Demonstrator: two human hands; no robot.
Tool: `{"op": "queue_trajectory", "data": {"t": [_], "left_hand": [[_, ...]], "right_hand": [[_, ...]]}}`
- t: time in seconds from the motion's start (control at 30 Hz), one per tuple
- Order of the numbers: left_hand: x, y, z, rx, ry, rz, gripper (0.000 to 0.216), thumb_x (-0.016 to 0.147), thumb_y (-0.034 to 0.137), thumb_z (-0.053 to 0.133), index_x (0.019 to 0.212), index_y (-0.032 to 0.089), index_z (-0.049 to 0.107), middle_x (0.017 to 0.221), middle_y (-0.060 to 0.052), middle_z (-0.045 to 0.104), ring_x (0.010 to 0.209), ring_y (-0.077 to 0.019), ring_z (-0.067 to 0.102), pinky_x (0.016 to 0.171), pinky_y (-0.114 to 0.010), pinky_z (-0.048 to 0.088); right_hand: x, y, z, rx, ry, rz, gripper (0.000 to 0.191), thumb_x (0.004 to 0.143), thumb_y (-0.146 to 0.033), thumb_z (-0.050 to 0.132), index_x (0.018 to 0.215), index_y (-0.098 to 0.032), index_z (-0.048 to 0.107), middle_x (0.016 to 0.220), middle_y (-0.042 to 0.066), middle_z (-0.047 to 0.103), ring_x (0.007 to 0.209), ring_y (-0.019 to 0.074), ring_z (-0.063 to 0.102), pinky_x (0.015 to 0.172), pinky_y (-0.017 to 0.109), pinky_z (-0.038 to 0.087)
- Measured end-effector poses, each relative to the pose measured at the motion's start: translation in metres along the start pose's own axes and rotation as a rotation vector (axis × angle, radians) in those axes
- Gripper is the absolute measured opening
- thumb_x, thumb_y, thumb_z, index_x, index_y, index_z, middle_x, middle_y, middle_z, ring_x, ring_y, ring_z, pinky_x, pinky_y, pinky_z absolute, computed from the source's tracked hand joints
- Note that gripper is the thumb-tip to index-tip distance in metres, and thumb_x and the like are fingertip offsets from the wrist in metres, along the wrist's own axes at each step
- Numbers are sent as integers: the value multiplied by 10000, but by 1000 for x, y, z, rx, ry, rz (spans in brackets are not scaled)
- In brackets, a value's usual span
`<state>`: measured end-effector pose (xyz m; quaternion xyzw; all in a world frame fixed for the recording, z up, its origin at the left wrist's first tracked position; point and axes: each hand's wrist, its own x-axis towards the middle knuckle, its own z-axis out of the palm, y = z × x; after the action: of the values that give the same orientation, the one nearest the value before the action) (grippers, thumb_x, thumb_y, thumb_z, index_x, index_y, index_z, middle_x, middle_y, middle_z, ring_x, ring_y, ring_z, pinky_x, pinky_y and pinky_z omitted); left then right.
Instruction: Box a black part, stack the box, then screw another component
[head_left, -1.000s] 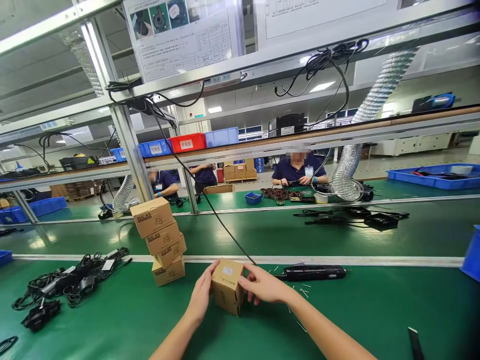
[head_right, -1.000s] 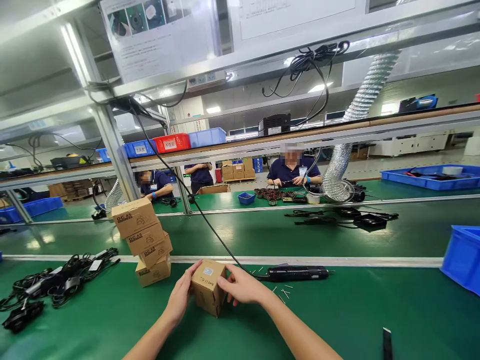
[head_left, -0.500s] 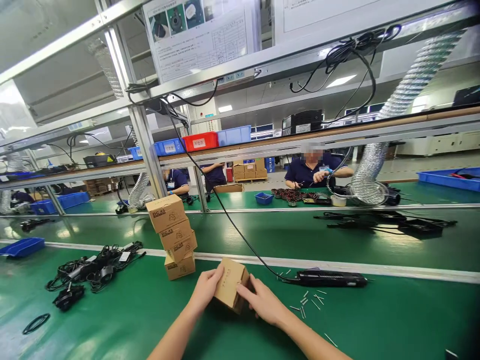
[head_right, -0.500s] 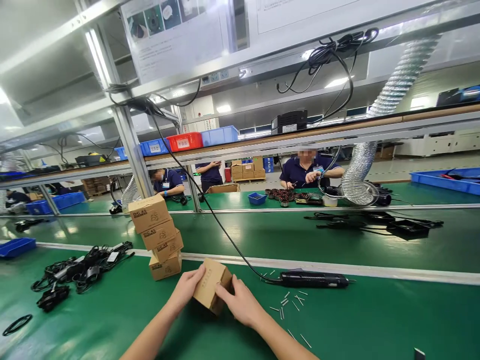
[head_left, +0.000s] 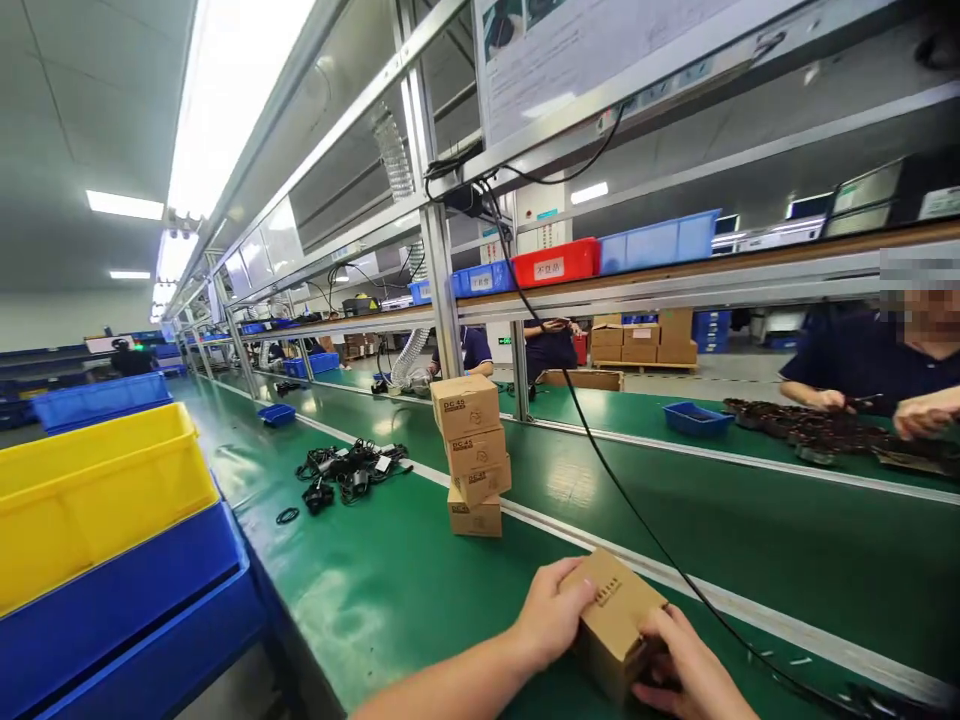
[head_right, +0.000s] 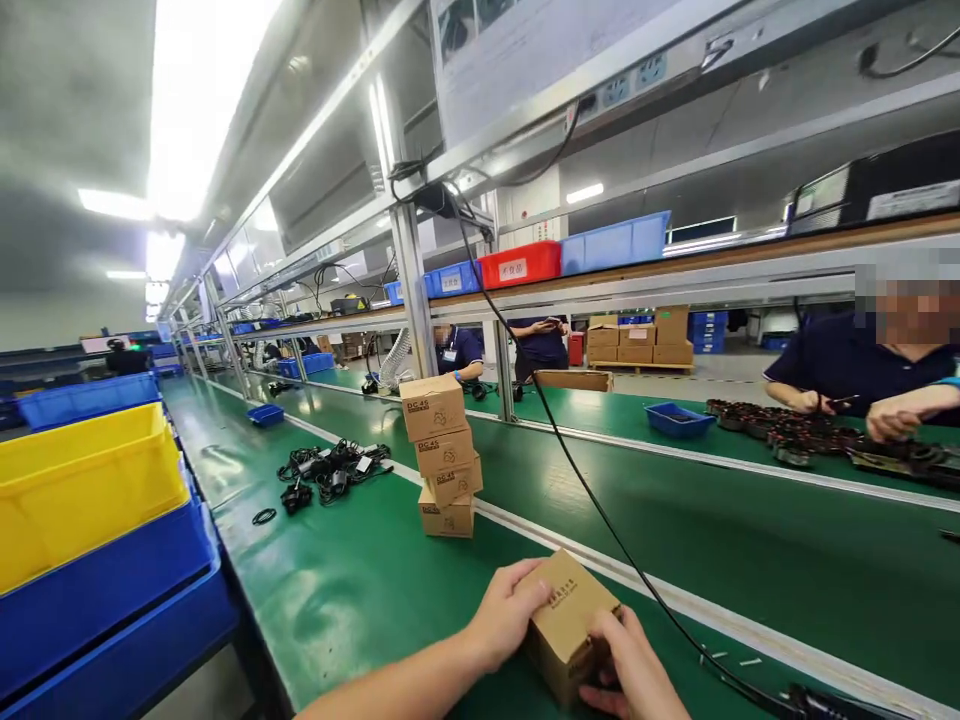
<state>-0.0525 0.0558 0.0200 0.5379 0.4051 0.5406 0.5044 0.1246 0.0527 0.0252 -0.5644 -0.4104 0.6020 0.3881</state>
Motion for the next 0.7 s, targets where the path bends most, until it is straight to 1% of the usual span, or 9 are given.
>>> {"op": "queue_trajectory", "data": {"t": [0.1,0.2,0.27,0.37,0.43,0.53,0.6,0.67,0.7], "left_hand": [[-4,4,4,7,13,10,570,798,440,705,1277,135,742,1089,-120,773,931,-263,667,809,-354,476],[-3,6,3,10,44,-13,517,817,444,673,1205,112,760,1022,-111,765,876,-234,639,771,-339,446],[-2,8,0,-4,50,-38,512,811,447,680,1177,98,759,990,-107,757,853,-224,629,762,-336,437],[-2,9,-4,5,38,-46,517,814,451,695,1201,112,749,1047,-109,762,898,-233,643,807,-346,459],[-2,8,-5,31,28,-41,513,831,470,680,1196,117,753,1067,-112,769,920,-243,651,824,-355,473],[0,4,-5,70,0,-14,536,843,499,660,1204,114,755,1074,-116,776,932,-256,663,831,-367,489],[2,5,-5,99,-13,-10,551,848,503,649,1227,116,749,1096,-123,777,959,-275,675,846,-384,506],[0,9,-6,177,34,16,527,863,470,638,1256,135,741,1162,-130,766,1038,-297,677,910,-411,519],[-3,13,-7,249,65,64,505,858,438,651,1264,150,741,1201,-132,755,1090,-305,668,964,-425,513]], "right_hand": [[-10,-4,0,76,-52,1,428,678,-402,590,1081,-279,516,738,-4,565,674,191,523,631,359,600],[-17,-5,-7,108,-82,4,588,579,-271,594,1163,-290,529,867,13,627,808,201,589,779,371,638],[-20,-7,-11,129,-117,-5,637,562,-239,601,1192,-290,527,895,14,627,844,198,596,832,362,635],[-23,-13,-14,99,-159,22,555,701,-410,654,1232,-297,541,985,44,658,804,211,609,781,400,631],[-22,-16,-14,-37,-110,4,553,740,-540,693,1213,-289,559,1010,66,675,808,223,617,746,394,619],[-14,-14,-16,-175,-90,-43,592,675,-604,781,1116,-258,588,932,73,677,820,225,606,748,365,609],[-7,-10,-21,-136,-157,-16,637,634,-631,803,1111,-260,602,974,81,703,826,221,630,781,358,609],[0,-5,-26,-69,-230,23,670,611,-615,809,1154,-273,614,1042,89,732,840,224,670,811,355,610],[2,-2,-29,-36,-247,25,668,608,-591,801,1172,-284,620,1052,88,742,851,231,689,822,358,612]]}}
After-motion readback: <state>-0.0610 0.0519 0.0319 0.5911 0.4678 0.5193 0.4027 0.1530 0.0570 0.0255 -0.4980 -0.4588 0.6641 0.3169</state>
